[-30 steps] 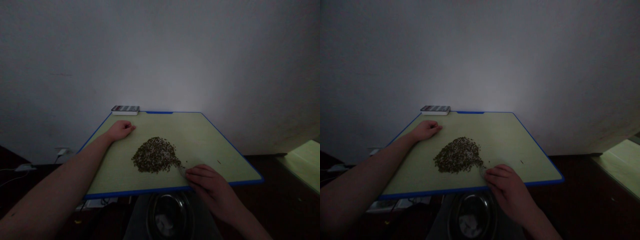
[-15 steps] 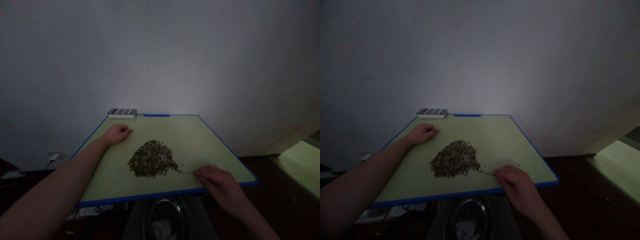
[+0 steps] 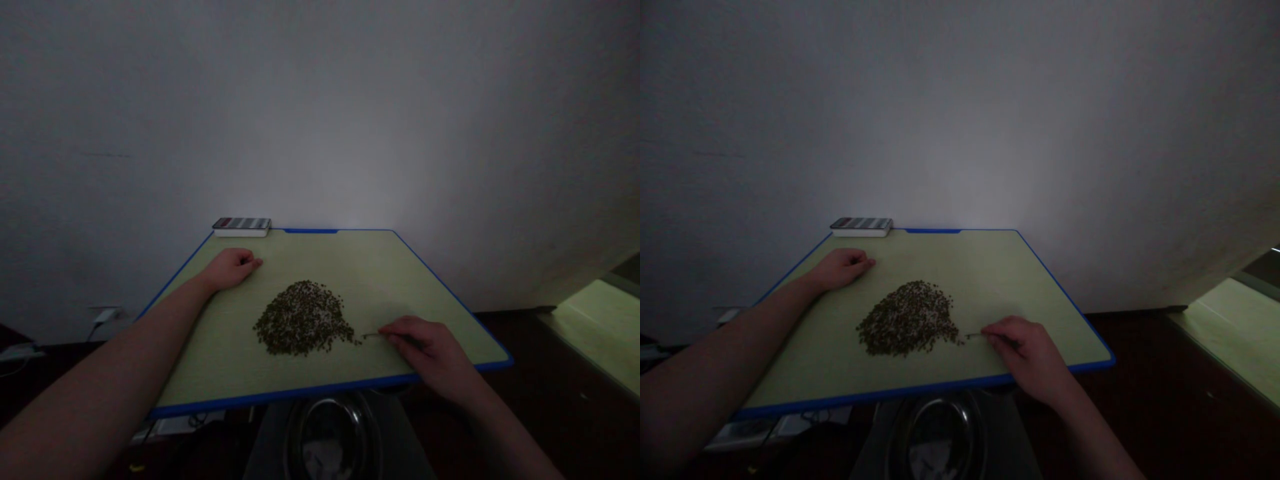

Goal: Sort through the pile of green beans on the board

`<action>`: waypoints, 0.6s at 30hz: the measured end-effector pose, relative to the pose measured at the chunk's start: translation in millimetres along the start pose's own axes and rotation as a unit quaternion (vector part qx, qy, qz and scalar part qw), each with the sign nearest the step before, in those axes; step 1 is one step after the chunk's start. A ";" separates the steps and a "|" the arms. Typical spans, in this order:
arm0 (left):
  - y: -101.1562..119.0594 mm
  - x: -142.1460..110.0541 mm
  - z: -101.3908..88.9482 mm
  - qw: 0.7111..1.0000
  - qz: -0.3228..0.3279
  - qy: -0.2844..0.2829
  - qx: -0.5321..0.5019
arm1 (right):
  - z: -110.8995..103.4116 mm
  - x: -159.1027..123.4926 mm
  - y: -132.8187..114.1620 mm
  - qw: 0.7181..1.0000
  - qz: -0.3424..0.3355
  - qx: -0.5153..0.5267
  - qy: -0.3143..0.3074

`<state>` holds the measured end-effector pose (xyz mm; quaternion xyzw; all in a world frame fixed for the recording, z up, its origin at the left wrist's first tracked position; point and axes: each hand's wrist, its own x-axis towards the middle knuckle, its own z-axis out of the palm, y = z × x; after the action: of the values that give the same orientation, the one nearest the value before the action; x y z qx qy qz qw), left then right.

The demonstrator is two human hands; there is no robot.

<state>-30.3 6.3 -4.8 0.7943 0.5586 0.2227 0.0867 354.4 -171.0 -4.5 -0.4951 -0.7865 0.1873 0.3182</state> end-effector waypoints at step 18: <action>0.4 -0.4 0.1 1.000 -0.003 -0.004 -0.003 | 7.4 -20.2 -14.6 0.991 -0.103 -0.067 0.046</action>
<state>-30.0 5.8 -4.9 0.7929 0.5604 0.2209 0.0917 345.9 -195.3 -7.3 -0.4397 -0.8287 0.0770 0.3375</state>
